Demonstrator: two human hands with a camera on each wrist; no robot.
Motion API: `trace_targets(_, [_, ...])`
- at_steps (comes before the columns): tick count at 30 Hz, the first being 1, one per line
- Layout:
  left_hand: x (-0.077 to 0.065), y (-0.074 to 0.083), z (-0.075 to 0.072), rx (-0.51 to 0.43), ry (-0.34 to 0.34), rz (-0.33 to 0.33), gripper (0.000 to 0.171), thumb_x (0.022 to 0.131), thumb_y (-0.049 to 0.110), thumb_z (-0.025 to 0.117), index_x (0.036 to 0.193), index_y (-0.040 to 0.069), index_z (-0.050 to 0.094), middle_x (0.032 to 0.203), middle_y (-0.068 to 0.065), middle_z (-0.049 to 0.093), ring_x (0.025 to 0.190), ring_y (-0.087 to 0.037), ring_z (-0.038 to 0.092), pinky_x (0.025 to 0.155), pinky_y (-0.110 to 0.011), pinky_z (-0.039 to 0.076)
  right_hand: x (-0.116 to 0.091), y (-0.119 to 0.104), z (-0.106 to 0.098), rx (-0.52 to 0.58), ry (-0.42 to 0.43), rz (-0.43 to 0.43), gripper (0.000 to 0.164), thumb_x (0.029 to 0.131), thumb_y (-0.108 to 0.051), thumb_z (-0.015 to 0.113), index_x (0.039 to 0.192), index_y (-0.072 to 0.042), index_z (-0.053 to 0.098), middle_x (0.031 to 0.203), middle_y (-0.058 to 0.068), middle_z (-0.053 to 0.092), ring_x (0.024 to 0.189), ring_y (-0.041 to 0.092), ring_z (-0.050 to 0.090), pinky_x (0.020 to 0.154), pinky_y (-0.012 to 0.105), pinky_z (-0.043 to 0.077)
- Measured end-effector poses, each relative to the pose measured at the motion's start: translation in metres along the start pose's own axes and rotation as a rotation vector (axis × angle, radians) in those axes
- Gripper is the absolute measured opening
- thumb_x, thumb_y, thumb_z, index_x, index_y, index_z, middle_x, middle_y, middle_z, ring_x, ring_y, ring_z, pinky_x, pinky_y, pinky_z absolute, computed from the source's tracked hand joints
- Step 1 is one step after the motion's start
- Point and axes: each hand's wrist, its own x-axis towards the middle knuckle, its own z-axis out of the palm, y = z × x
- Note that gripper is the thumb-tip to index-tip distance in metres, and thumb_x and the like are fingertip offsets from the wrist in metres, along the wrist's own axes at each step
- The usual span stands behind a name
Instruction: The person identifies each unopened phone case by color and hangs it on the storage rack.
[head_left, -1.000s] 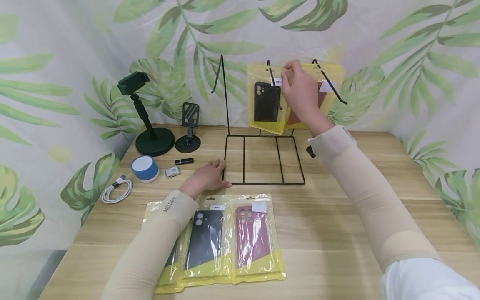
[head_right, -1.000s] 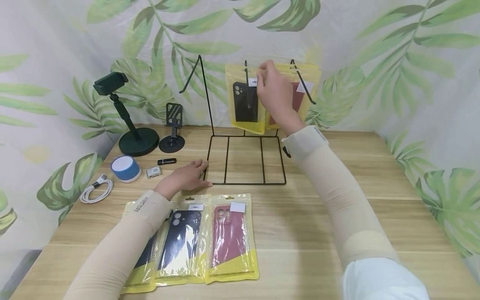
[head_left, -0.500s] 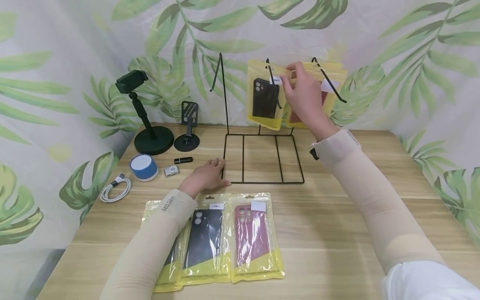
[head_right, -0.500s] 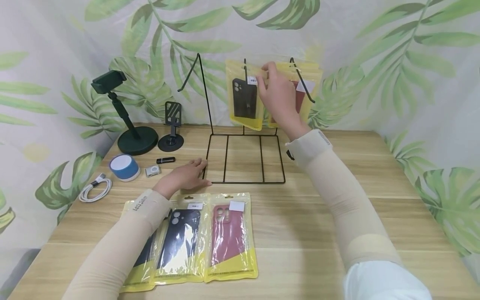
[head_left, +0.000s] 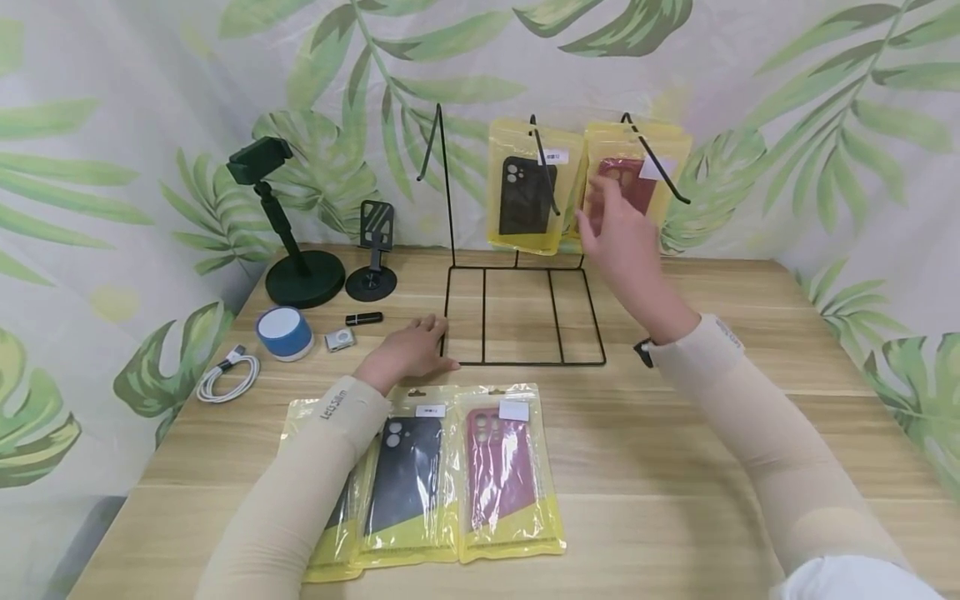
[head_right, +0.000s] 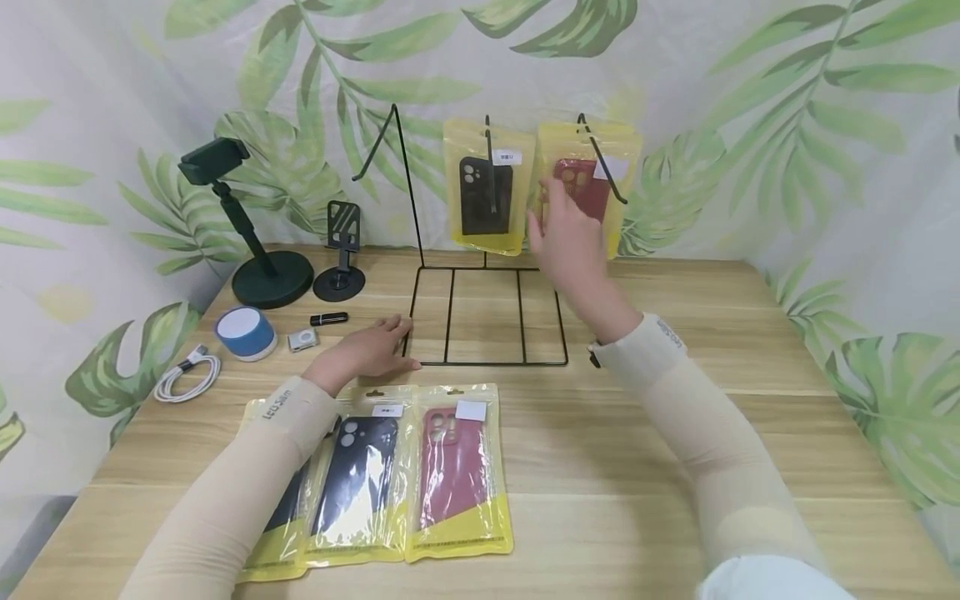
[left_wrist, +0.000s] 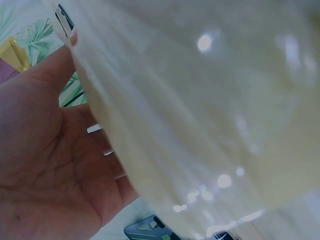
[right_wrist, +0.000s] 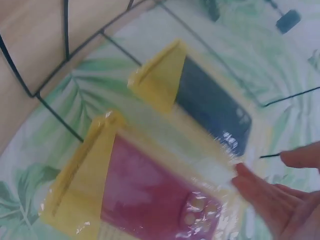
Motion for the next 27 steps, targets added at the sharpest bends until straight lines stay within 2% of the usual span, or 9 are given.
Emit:
trace_targets(2, [0.001,0.0,0.0,-0.001,0.0,0.001,0.087,0.096,0.052,0.057,0.159,0.006,0.018,0.165,-0.022,0.011,0.151,-0.045,0.014,0.119,-0.061,0.025,-0.015,0.0,-0.001,-0.065,-0.091,0.008,0.042,0.101,-0.03,0.056,0.134,-0.005,0.051,0.093,0.011,0.071,0.067,0.026,0.064,0.05,0.038,0.045])
trace_targets(4, [0.001,-0.001,0.001,-0.001,0.002,0.001,0.087,0.096,0.053,0.057,0.159,0.006,0.018,0.165,-0.022,0.011,0.151,-0.045,0.015,0.119,-0.062,0.025,-0.032,-0.002,0.0,-0.126,-0.216,-0.002,0.039,0.101,-0.032,0.055,0.13,-0.007,0.054,0.085,0.01,0.071,0.057,0.022,0.059,0.045,0.034,0.04])
trace_targets(7, [0.002,-0.001,0.001,-0.005,0.006,-0.002,0.087,0.096,0.053,0.057,0.159,0.007,0.019,0.165,-0.022,0.012,0.151,-0.045,0.015,0.119,-0.062,0.025,-0.057,-0.004,0.007,-0.132,-0.441,-0.054,0.038,0.101,-0.033,0.056,0.129,-0.007,0.057,0.092,0.01,0.073,0.054,0.018,0.058,0.043,0.03,0.042])
trace_targets(10, [0.003,-0.002,0.001,-0.005,0.006,-0.003,0.087,0.096,0.053,0.057,0.159,0.007,0.019,0.165,-0.022,0.012,0.151,-0.045,0.015,0.118,-0.063,0.025,-0.078,-0.005,0.022,-0.084,-0.663,-0.109,0.042,0.1,-0.032,0.059,0.134,-0.006,0.057,0.115,0.01,0.072,0.077,0.02,0.069,0.061,0.035,0.057])
trace_targets(13, [0.002,-0.001,0.0,-0.006,0.001,-0.007,0.087,0.096,0.053,0.057,0.159,0.007,0.019,0.165,-0.022,0.011,0.151,-0.045,0.014,0.118,-0.063,0.026,-0.095,-0.005,0.038,-0.049,-0.832,-0.153,0.041,0.099,-0.03,0.061,0.133,-0.008,0.06,0.122,0.009,0.07,0.102,0.025,0.069,0.085,0.043,0.058])
trace_targets(14, [0.002,-0.001,-0.001,-0.006,-0.001,-0.008,0.087,0.096,0.053,0.057,0.159,0.007,0.019,0.165,-0.022,0.011,0.151,-0.045,0.014,0.118,-0.063,0.026,-0.099,-0.006,0.042,-0.043,-0.868,-0.171,0.04,0.098,-0.03,0.062,0.131,-0.008,0.061,0.121,0.008,0.07,0.108,0.027,0.068,0.091,0.045,0.057])
trace_targets(18, [0.002,0.0,-0.003,-0.003,-0.004,-0.009,0.086,0.096,0.053,0.057,0.159,0.007,0.019,0.165,-0.022,0.011,0.151,-0.045,0.014,0.118,-0.063,0.026,-0.109,-0.005,0.056,-0.002,-0.955,-0.207,0.036,0.096,-0.029,0.064,0.126,-0.008,0.064,0.106,0.003,0.068,0.094,0.018,0.064,0.083,0.036,0.055])
trace_targets(21, [0.001,0.001,-0.003,-0.005,-0.005,-0.01,0.086,0.096,0.052,0.057,0.159,0.007,0.019,0.165,-0.023,0.011,0.151,-0.045,0.014,0.118,-0.063,0.026,-0.11,-0.004,0.066,0.015,-0.976,-0.203,0.033,0.095,-0.028,0.065,0.122,-0.009,0.065,0.099,0.0,0.063,0.085,0.013,0.056,0.077,0.03,0.052])
trace_targets(27, [-0.002,0.003,-0.004,-0.021,-0.006,-0.009,0.085,0.097,0.049,0.058,0.158,0.005,0.019,0.165,-0.023,0.011,0.151,-0.046,0.013,0.118,-0.063,0.025,-0.107,-0.007,0.075,0.015,-0.999,-0.161,0.018,0.096,-0.025,0.065,0.108,-0.012,0.068,0.101,-0.001,0.067,0.088,0.013,0.061,0.084,0.033,0.054])
